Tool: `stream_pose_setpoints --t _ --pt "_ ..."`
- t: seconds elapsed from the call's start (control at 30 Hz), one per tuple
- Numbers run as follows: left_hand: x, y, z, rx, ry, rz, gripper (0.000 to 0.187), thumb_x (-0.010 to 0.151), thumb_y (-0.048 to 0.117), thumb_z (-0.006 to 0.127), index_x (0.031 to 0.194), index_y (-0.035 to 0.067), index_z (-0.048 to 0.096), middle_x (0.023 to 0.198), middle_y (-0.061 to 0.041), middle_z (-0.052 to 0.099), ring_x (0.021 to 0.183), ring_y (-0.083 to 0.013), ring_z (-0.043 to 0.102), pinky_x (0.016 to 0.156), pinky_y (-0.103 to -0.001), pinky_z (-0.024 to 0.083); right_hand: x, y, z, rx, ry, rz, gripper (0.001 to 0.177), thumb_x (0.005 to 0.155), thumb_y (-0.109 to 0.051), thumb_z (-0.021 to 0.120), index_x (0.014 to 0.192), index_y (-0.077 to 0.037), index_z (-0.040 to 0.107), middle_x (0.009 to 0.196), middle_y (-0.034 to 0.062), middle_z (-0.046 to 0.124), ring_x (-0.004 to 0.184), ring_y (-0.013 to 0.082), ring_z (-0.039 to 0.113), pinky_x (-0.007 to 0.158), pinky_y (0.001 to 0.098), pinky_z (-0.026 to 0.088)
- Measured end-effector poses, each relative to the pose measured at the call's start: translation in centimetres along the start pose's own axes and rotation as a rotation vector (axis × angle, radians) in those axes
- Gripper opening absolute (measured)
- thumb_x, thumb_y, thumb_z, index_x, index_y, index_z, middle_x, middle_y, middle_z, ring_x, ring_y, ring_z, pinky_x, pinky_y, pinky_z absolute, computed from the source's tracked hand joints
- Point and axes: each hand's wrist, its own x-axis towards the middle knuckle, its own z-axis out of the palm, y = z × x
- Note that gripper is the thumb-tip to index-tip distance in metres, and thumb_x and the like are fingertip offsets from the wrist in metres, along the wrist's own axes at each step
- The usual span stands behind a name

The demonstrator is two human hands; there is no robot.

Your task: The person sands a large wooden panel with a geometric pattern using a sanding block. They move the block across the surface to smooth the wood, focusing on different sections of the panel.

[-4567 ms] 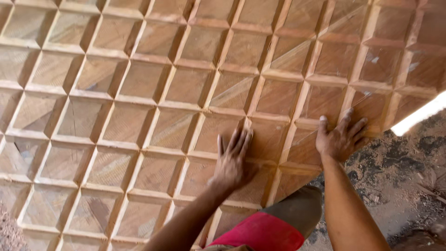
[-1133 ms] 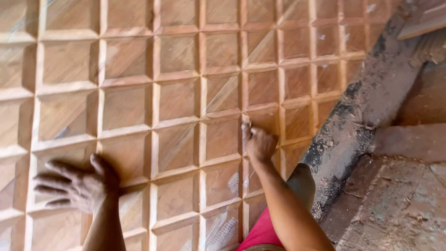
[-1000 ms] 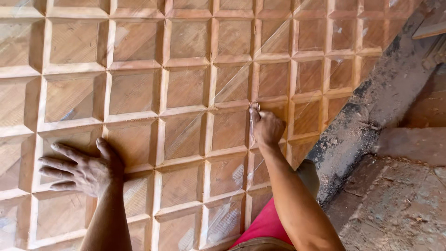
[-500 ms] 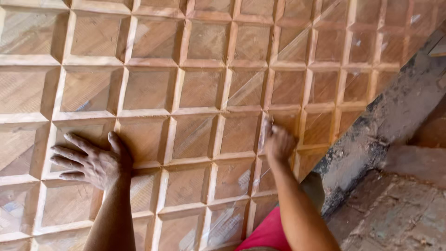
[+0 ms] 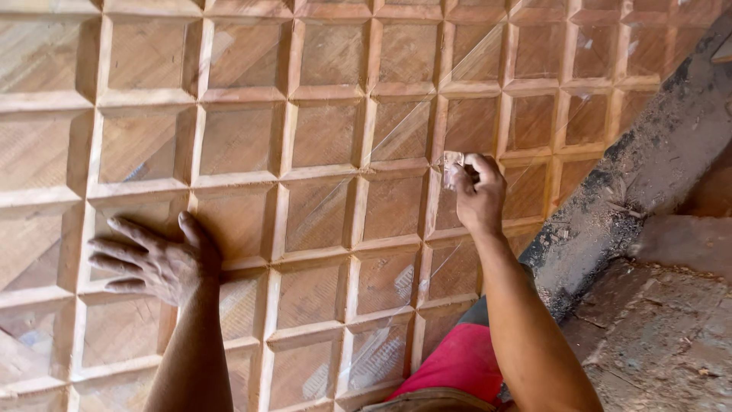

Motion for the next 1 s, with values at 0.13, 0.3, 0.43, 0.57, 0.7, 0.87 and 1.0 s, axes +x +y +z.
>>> stream_pose_setpoints --t 0.13,0.3,0.43,0.57,0.7,0.87,1.0 --pt "-0.3 -0.2 0.0 -0.005 -0.004 -0.016 0.103 0.098 0.070 0.049 0.174 0.014 0.009 0.176 -0.026 -0.005 0.163 -0.0453 -0.007 0.127 -0.074 -0.002 -5.0 -1.1 -0.1 -0.155 -0.031 -0.307 0.021 0.096 0.003 0.066 0.111 -0.011 0.074 0.102 0.0101 0.070 0.084 0.0183 0.068 0.063 0.0313 0.061" --pt "0.2 -0.2 0.1 0.013 0.001 0.003 0.102 0.100 0.071 0.048 0.174 0.014 0.008 0.175 -0.027 -0.005 0.162 -0.0459 -0.007 0.127 -0.074 -0.002 -8.0 -1.4 -0.1 -0.222 0.018 -0.164 0.025 0.098 -0.001 0.055 0.116 -0.006 0.071 0.112 0.0110 0.072 0.098 0.0219 0.071 0.085 0.0369 0.062" --pt "-0.3 0.2 -0.1 0.010 -0.007 -0.017 0.100 0.100 0.071 0.047 0.174 0.016 0.009 0.176 -0.026 -0.005 0.163 -0.0447 -0.007 0.127 -0.074 -0.003 -4.3 -1.4 1.8 -0.385 0.005 0.242 0.024 0.094 -0.025 0.075 0.099 -0.003 0.067 0.088 0.0103 0.071 0.078 0.0230 0.068 0.072 0.0399 0.058" --pt "-0.1 0.1 0.2 -0.002 0.001 -0.023 0.101 0.099 0.071 0.048 0.173 0.016 0.009 0.176 -0.026 -0.005 0.163 -0.0447 -0.007 0.127 -0.073 -0.002 -4.0 -1.5 3.4 -0.588 0.016 0.107 0.029 0.093 -0.032 0.076 0.086 -0.005 0.066 0.084 0.0087 0.070 0.079 0.0260 0.067 0.078 0.0433 0.055" --pt "0.0 -0.3 0.3 0.038 -0.012 -0.016 0.100 0.101 0.069 0.049 0.174 0.014 0.009 0.175 -0.027 -0.005 0.162 -0.0457 -0.007 0.126 -0.074 -0.001 -6.2 -3.1 2.4 -0.571 0.079 -0.042 0.018 0.095 -0.032 0.069 0.097 -0.017 0.078 0.086 0.0088 0.076 0.080 0.0325 0.067 0.073 0.0475 0.049" --pt "-0.1 -0.2 0.2 0.020 -0.002 -0.023 0.100 0.100 0.068 0.052 0.174 0.014 0.010 0.176 -0.026 -0.004 0.163 -0.0455 -0.006 0.128 -0.072 0.000 -0.8 -1.7 3.4 -0.662 -0.065 0.165 0.025 0.103 -0.039 0.065 0.100 -0.016 0.076 0.081 0.0099 0.073 0.078 0.0297 0.071 0.074 0.0459 0.051" --pt "-0.2 0.3 0.0 0.016 -0.007 -0.033 0.101 0.099 0.068 0.054 0.173 0.014 0.010 0.175 -0.026 -0.004 0.163 -0.0449 -0.006 0.128 -0.072 0.000 -4.6 -2.2 2.6 -0.677 0.090 -0.045 0.021 0.088 -0.038 0.073 0.094 -0.020 0.082 0.070 0.0074 0.075 0.063 0.0282 0.071 0.067 0.0517 0.050"
